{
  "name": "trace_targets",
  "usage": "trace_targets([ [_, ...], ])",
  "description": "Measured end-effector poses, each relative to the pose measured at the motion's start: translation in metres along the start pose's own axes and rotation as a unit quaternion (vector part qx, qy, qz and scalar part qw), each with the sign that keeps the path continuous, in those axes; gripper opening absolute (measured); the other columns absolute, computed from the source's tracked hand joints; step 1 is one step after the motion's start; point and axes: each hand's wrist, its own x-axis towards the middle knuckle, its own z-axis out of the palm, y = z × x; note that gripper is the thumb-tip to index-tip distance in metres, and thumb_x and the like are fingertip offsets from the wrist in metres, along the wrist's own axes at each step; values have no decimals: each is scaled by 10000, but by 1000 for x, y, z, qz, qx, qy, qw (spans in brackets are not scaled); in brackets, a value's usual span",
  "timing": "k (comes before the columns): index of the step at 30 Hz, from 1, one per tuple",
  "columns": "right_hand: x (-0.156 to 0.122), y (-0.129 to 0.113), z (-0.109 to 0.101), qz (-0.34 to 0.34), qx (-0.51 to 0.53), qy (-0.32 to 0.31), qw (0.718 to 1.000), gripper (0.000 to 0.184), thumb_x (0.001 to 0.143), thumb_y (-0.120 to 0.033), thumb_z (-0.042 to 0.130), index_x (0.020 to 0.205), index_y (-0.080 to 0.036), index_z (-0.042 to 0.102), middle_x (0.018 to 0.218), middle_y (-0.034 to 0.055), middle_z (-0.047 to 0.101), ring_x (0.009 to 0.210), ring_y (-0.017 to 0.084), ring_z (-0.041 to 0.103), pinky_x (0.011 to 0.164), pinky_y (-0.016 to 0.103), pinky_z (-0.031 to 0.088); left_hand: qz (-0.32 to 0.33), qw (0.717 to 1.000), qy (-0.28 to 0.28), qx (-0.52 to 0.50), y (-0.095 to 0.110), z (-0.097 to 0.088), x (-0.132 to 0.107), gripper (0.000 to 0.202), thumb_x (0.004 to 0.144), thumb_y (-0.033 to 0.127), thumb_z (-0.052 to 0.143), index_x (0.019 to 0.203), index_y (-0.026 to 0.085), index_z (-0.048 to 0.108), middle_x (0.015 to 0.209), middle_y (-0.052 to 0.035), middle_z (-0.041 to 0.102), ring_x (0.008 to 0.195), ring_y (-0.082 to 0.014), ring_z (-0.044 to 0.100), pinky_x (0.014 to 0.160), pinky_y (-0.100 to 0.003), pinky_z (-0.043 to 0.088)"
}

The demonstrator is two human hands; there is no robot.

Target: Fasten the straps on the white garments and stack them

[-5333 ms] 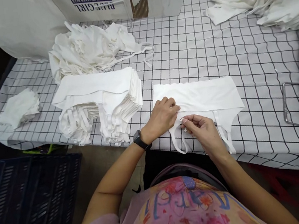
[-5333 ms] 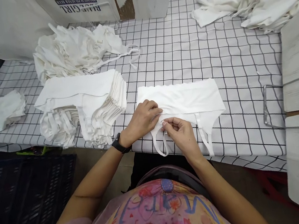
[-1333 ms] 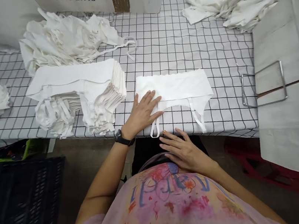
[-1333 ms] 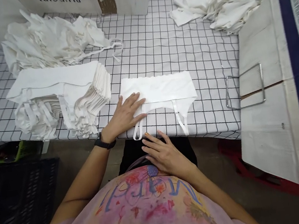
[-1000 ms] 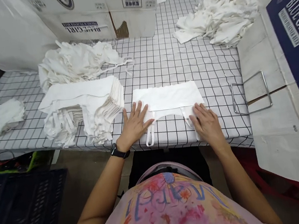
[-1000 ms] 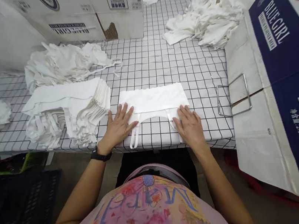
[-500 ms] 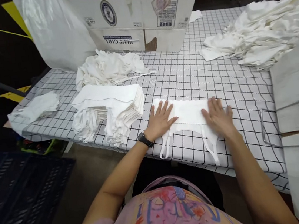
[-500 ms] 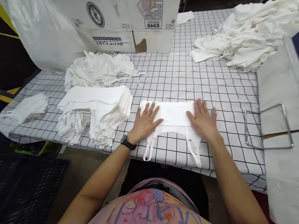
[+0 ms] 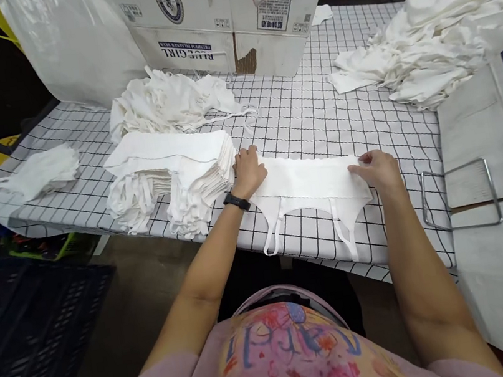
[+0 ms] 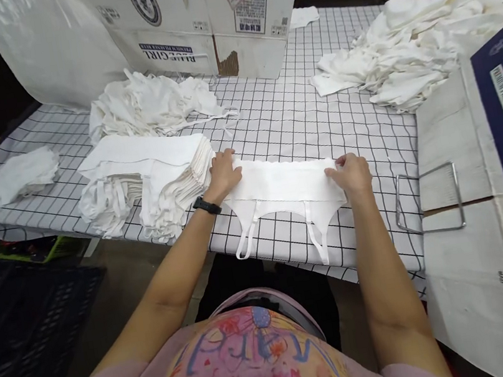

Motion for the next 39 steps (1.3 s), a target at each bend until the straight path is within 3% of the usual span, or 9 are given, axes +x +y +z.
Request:
trace_targets([
  [3,9,-8,-11,69,32,-28,997,388,674,-281,815,1025,-173,689,910,68,703,907,263,659,887,447,549,-5,999,-41,-2,2,-5,10,387,807,94,596,1181,158,666,1096,-151,729,1165,-363,627,962,-511,522],
  [6,14,-12,-17,78,77,-62,992,283,602,-212,836,848,-160,704,802,57,693,780,225,647,791,402,553,10,999,-46,2,3,-11,10,267,740,64,607,964,167,708,1038,-146,739,1112,-355,642,890,-462,537],
  [12,8,-5,-16,48,122,-78,988,131,617,-197,762,723,-178,688,689,8,636,670,169,577,666,340,508,38,998,-4,-58,1,-22,-1,190,745,78,591,871,193,675,908,-81,730,909,-263,659,780,-373,513],
  [18,-9,-4,-21,31,328,-27,944,312,640,-263,812,905,-174,675,785,22,663,726,179,638,702,336,558,22,980,51,-190,0,-39,-8,127,760,119,621,839,181,701,650,13,656,699,-187,625,667,-304,475],
  [23,-50,8,-35,-72,447,108,885,354,669,-322,856,957,-196,693,907,86,698,850,215,677,846,390,576,130,935,113,-309,-9,-67,-41,86,835,209,677,866,184,753,865,-13,778,836,-175,711,798,-311,565],
  [26,-99,30,-38,-117,435,110,886,490,714,-268,867,1166,-228,680,954,87,709,906,230,685,865,394,568,253,922,71,-285,-33,-74,-80,129,872,217,682,952,230,783,971,-27,800,963,-193,726,896,-368,590],
  [29,-146,55,-34,-149,304,23,940,326,815,-285,795,1128,-261,709,999,69,729,985,257,696,929,439,552,311,926,26,-213,-63,-65,-117,187,878,154,631,909,262,780,958,-32,797,1014,-214,706,921,-426,590],
  [32,-175,71,-28,-178,196,-11,964,77,885,-296,698,950,-274,734,1002,49,737,972,262,699,904,451,558,295,942,-5,-160,-85,-47,-143,216,884,144,592,892,272,766,970,-39,788,1051,-227,687,947,-468,573],
  [39,-183,70,-25,-242,145,18,959,116,921,-312,682,995,-316,770,962,25,776,932,279,655,823,455,570,236,949,8,-211,-85,-34,-153,177,863,186,598,872,271,752,968,-52,764,1033,-229,679,939,-457,577],
])
